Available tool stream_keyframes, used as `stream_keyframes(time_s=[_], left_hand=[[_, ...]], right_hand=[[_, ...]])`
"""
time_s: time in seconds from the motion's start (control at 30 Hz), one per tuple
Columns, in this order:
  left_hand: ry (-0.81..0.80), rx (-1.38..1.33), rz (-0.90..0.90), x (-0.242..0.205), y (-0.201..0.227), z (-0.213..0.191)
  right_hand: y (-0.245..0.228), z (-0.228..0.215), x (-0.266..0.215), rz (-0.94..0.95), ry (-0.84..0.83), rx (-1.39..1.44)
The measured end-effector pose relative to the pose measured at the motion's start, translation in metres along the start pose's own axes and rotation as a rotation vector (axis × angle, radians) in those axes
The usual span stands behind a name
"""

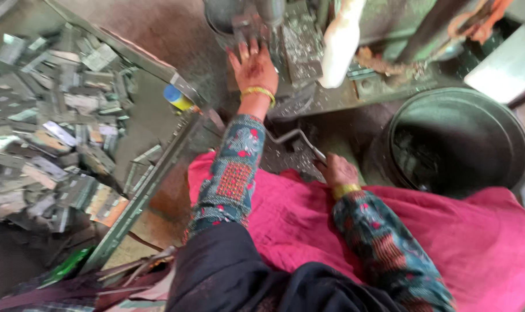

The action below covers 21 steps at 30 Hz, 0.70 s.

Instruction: The person sits on the floor and repeatedly picks up small metal brackets from a tray. They place each bracket under a drill press, operate the lever to drill a hole, and then return the finished piece to the tray.

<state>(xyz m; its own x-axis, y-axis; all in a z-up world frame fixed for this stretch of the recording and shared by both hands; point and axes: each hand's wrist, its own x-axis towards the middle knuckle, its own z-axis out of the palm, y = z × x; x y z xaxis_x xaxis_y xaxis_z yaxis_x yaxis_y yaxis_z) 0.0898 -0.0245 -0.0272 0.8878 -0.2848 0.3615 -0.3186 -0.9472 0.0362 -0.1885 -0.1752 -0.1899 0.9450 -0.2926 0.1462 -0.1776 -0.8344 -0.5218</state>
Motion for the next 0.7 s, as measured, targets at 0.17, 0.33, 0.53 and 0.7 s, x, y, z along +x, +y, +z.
stream_keyframes(time_s=[0.17, 0.33, 0.53, 0.7], left_hand=[[0.108, -0.286, 0.061, -0.032, -0.016, -0.009], [-0.045, -1.863, -0.05, -0.107, -0.066, -0.017], [-0.25, -2.467, -0.255, -0.162, -0.095, -0.047], [-0.162, -2.276, -0.249, -0.177, -0.096, -0.051]], right_hand=[[-0.02, -0.023, 0.003, -0.049, 0.008, -0.054], [-0.056, -0.071, 0.017, 0.043, -0.117, -0.244], [-0.081, -0.093, 0.02, 0.094, -0.213, -0.283], [-0.076, -0.09, 0.015, 0.048, -0.2, -0.271]])
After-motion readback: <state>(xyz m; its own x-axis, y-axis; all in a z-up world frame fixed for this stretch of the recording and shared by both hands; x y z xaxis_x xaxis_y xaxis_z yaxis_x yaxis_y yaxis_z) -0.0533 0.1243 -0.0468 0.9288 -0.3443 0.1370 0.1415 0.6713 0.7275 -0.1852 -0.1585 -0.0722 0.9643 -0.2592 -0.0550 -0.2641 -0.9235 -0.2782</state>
